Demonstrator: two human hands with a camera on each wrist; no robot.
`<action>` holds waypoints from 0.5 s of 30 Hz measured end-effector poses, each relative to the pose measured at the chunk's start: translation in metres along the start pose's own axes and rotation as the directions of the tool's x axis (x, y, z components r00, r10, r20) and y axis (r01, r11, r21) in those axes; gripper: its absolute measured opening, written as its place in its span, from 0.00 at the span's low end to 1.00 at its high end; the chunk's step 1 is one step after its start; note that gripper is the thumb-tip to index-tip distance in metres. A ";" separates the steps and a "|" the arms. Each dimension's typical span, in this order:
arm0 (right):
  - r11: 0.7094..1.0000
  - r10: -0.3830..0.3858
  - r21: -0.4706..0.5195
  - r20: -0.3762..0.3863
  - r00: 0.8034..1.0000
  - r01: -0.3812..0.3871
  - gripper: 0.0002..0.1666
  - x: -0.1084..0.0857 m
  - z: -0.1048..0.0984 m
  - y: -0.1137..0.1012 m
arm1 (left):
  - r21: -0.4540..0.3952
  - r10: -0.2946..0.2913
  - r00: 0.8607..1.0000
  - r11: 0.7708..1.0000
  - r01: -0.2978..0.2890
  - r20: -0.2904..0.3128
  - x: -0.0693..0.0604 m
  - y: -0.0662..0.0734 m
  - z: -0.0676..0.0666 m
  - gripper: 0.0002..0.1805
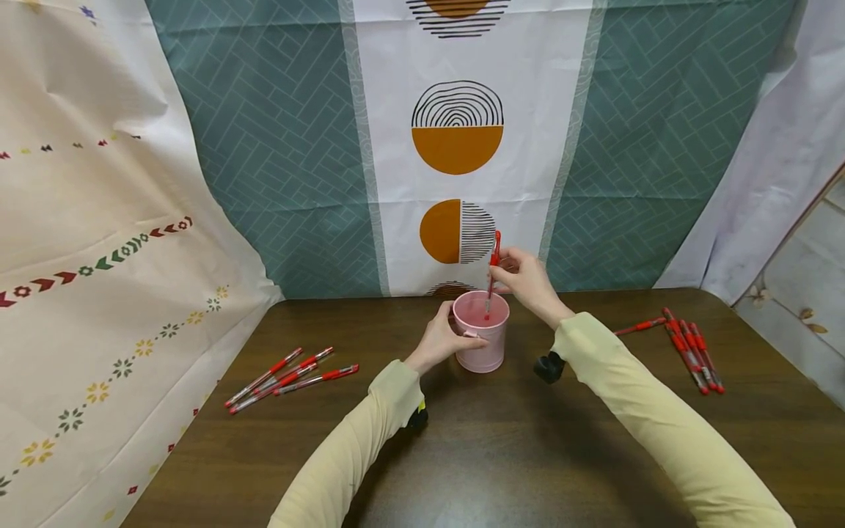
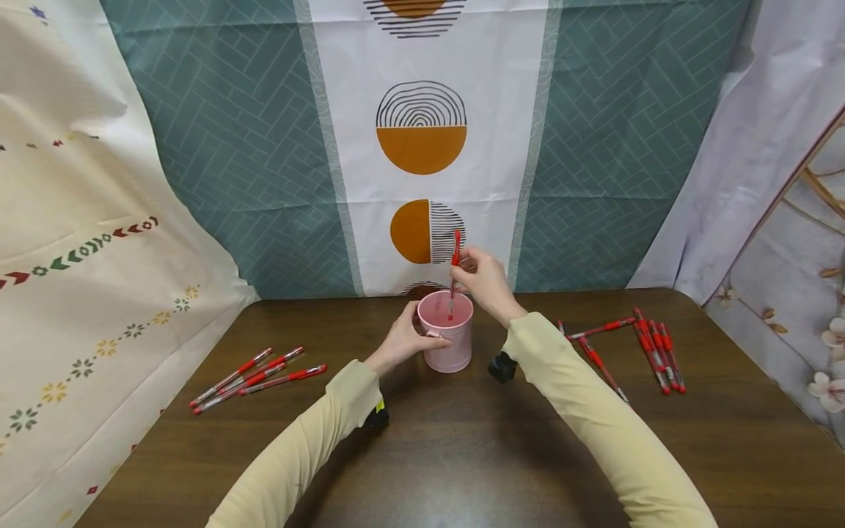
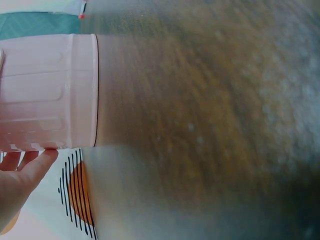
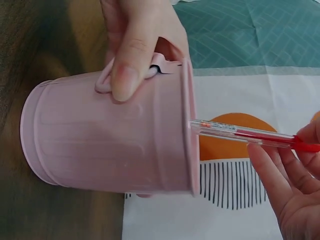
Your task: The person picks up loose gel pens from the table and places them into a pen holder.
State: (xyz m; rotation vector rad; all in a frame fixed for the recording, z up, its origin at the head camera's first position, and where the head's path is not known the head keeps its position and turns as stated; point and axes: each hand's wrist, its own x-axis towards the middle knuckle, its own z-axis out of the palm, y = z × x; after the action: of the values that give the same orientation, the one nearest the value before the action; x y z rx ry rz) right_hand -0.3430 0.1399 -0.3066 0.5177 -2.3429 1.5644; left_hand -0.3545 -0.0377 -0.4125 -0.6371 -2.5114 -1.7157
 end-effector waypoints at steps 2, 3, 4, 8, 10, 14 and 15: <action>1.000 0.005 -0.016 0.013 1.000 -0.005 0.09 0.001 0.004 0.002 | 0.003 -0.005 1.000 1.000 0.005 0.002 0.000 0.000 0.000 0.43; 1.000 0.012 -0.021 0.023 1.000 -0.012 0.08 0.001 0.005 0.003 | 0.003 -0.006 1.000 1.000 0.006 0.003 0.000 0.000 0.000 0.43; 0.999 0.019 -0.029 0.035 0.999 -0.018 0.08 0.002 0.007 0.004 | 0.000 -0.006 1.000 1.000 0.006 0.006 0.000 0.001 0.000 0.43; 0.995 0.075 -0.074 0.091 0.993 -0.068 0.08 0.003 0.014 0.008 | 0.001 -0.001 1.000 1.000 0.001 0.012 0.000 0.001 0.001 0.43; 0.989 0.108 -0.112 0.115 0.988 -0.095 0.09 0.002 0.018 0.009 | 0.003 0.002 1.000 1.000 -0.002 0.014 0.000 0.001 0.001 0.43; 0.971 0.162 -0.203 0.158 0.974 -0.128 0.10 0.002 0.024 0.010 | 0.016 0.011 1.000 1.000 -0.011 0.007 0.000 0.000 0.001 0.43; 0.965 0.173 -0.225 0.164 0.971 -0.134 0.10 0.003 0.026 0.010 | 0.017 0.011 1.000 1.000 -0.011 0.006 0.000 0.001 0.000 0.43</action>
State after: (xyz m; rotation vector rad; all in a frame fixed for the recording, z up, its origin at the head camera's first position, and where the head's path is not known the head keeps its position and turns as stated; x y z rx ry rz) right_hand -0.3504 0.1193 -0.3233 0.4544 -2.7098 1.3538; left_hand -0.3540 -0.0372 -0.4122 -0.6547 -2.5188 -1.6891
